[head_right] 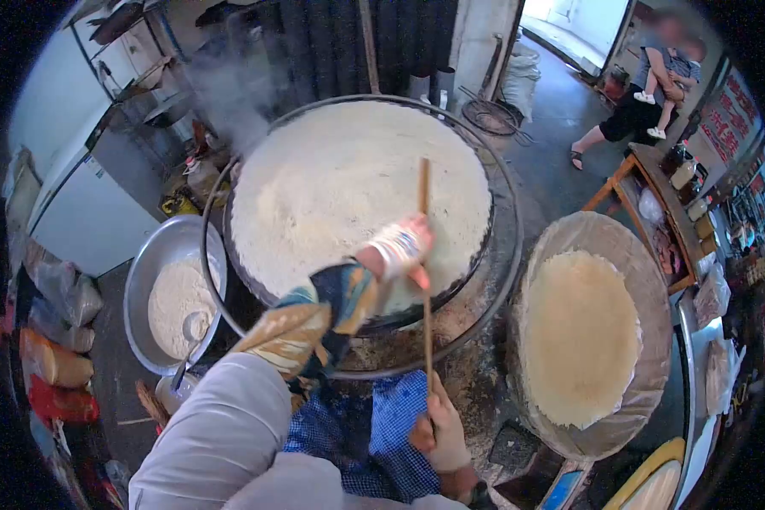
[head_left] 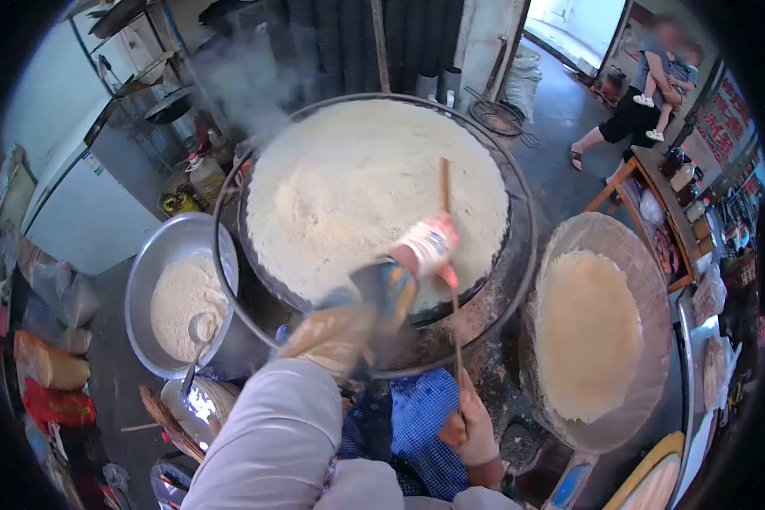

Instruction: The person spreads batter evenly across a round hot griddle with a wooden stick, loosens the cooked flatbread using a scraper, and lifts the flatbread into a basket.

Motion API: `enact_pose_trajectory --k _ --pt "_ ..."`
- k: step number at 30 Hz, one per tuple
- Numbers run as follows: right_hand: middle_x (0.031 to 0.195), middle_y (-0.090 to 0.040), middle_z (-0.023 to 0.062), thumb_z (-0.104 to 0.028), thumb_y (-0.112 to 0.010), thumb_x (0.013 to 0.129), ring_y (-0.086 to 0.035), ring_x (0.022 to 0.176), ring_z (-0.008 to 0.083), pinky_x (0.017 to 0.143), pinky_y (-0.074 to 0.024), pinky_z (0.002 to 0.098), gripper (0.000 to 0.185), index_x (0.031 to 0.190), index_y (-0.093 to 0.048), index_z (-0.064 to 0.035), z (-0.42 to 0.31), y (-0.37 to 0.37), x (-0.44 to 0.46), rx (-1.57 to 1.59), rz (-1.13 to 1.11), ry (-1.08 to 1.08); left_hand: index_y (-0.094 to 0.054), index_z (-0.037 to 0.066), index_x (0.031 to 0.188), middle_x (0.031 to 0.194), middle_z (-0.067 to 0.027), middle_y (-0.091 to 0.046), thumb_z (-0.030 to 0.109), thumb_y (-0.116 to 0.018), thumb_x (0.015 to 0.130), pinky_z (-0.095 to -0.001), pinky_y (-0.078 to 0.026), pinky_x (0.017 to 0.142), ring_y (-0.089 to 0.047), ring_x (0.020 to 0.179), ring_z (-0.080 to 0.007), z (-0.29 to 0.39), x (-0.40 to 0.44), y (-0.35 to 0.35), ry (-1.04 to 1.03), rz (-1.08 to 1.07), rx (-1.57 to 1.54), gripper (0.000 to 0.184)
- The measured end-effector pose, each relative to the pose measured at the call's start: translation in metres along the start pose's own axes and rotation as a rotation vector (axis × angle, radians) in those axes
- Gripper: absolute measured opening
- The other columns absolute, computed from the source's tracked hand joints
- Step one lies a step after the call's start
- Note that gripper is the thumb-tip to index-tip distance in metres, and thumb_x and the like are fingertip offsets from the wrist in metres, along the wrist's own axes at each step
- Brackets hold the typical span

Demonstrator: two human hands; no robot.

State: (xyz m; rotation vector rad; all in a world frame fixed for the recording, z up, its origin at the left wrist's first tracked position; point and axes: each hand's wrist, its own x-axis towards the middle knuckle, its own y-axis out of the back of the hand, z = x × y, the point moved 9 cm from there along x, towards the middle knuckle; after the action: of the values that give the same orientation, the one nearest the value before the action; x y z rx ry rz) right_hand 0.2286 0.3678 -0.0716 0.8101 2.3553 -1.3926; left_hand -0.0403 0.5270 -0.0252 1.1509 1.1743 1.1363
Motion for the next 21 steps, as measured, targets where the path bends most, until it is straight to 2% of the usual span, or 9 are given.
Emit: enact_pose_trajectory --k 3,4,8,11,14,16,18,20,21 --pt "0.049 -0.036 -0.0011 -0.024 -0.048 0.100 -0.031 0.035 0.0084 0.034 -0.0290 0.0256 0.056 0.151 -0.024 -0.0204 -0.011 -0.035 0.050 0.015 -0.114 -0.117 -0.063 -0.007 0.088 0.101 -0.0258 -0.061 0.083 -0.060 0.046 -0.0434 -0.043 0.094 -0.054 0.106 -0.0374 -0.086 -0.024 -0.016 0.109 -0.128 0.093 0.099" --pt "0.049 -0.037 -0.0011 -0.024 -0.048 0.100 -0.032 0.035 0.0084 0.034 -0.0294 0.0252 0.055 0.150 -0.025 -0.0216 -0.013 -0.046 0.065 -0.018 -0.135 -0.152 -0.062 -0.007 0.088 0.102 -0.0250 -0.061 0.084 -0.058 0.044 -0.0437 -0.043 0.093 -0.054 0.105 -0.0371 -0.115 -0.042 -0.018 0.156 -0.001 0.026 0.102" --pt "0.052 -0.043 -0.0009 -0.022 -0.054 0.097 -0.037 0.038 0.0079 0.034 -0.0304 0.0243 0.053 0.147 -0.035 -0.0218 -0.003 -0.086 0.108 -0.321 -0.195 -0.185 -0.054 -0.007 0.117 0.128 -0.0288 -0.051 0.081 -0.062 0.044 -0.0465 -0.034 0.107 -0.041 0.128 -0.0419 -0.177 -0.144 -0.007 0.404 0.085 -0.006 0.115" --pt "0.056 -0.048 -0.0004 -0.023 -0.057 0.095 -0.043 0.041 0.0076 0.035 -0.0342 0.0244 0.052 0.145 -0.040 -0.0208 0.029 -0.108 0.128 -0.616 -0.191 -0.136 -0.047 -0.007 0.126 0.132 -0.0277 -0.047 0.074 -0.066 0.049 -0.0476 -0.031 0.109 -0.039 0.129 -0.0421 -0.194 -0.230 -0.006 0.518 0.140 -0.004 0.113" --pt "0.065 -0.058 0.0021 -0.022 -0.057 0.095 -0.050 0.047 0.0069 0.042 -0.0433 0.0261 0.052 0.144 -0.041 -0.0205 0.060 -0.133 0.119 -0.959 -0.207 -0.052 -0.043 -0.007 0.129 0.132 -0.0278 -0.046 0.071 -0.067 0.053 -0.0478 -0.031 0.108 -0.039 0.127 -0.0434 -0.183 -0.325 -0.011 0.564 0.218 0.023 0.111" --pt "0.073 -0.066 0.0132 -0.024 -0.057 0.094 -0.061 0.052 0.0226 0.052 -0.0500 0.0352 0.051 0.142 -0.042 -0.0205 0.085 -0.129 0.099 -1.125 -0.340 0.108 -0.036 -0.008 0.135 0.136 -0.0298 -0.042 0.080 -0.054 0.061 -0.0549 -0.026 0.109 -0.037 0.129 -0.0466 -0.161 -0.389 -0.044 0.551 0.247 0.207 0.116" --pt "0.081 -0.065 0.0230 -0.028 -0.056 0.093 -0.065 0.066 0.0374 0.059 -0.0522 0.0405 0.049 0.140 -0.045 -0.0207 0.084 -0.110 0.055 -1.304 -0.348 0.460 -0.030 -0.009 0.139 0.141 -0.0316 -0.034 0.092 -0.042 0.053 -0.0573 -0.021 0.109 -0.031 0.133 -0.0461 -0.123 -0.416 -0.077 0.739 0.094 0.223 0.133" --pt "0.079 -0.067 0.0186 -0.026 -0.058 0.092 -0.067 0.064 0.0295 0.057 -0.0522 0.0375 0.051 0.141 -0.043 -0.0222 0.073 -0.061 0.005 -1.256 -0.213 0.378 -0.029 -0.007 0.140 0.141 -0.0310 -0.034 0.080 -0.063 0.047 -0.0552 -0.022 0.109 -0.031 0.132 -0.0463 -0.054 -0.352 -0.028 0.598 0.207 0.093 0.132" --pt "0.081 -0.067 0.0131 -0.024 -0.059 0.092 -0.064 0.060 0.0203 0.055 -0.0510 0.0329 0.050 0.140 -0.046 -0.0197 0.067 -0.022 -0.019 -1.171 -0.082 0.289 -0.029 -0.004 0.140 0.140 -0.0341 -0.032 0.085 -0.054 0.053 -0.0577 -0.022 0.109 -0.031 0.129 -0.0513 -0.016 -0.297 0.011 0.552 0.232 -0.062 0.127"
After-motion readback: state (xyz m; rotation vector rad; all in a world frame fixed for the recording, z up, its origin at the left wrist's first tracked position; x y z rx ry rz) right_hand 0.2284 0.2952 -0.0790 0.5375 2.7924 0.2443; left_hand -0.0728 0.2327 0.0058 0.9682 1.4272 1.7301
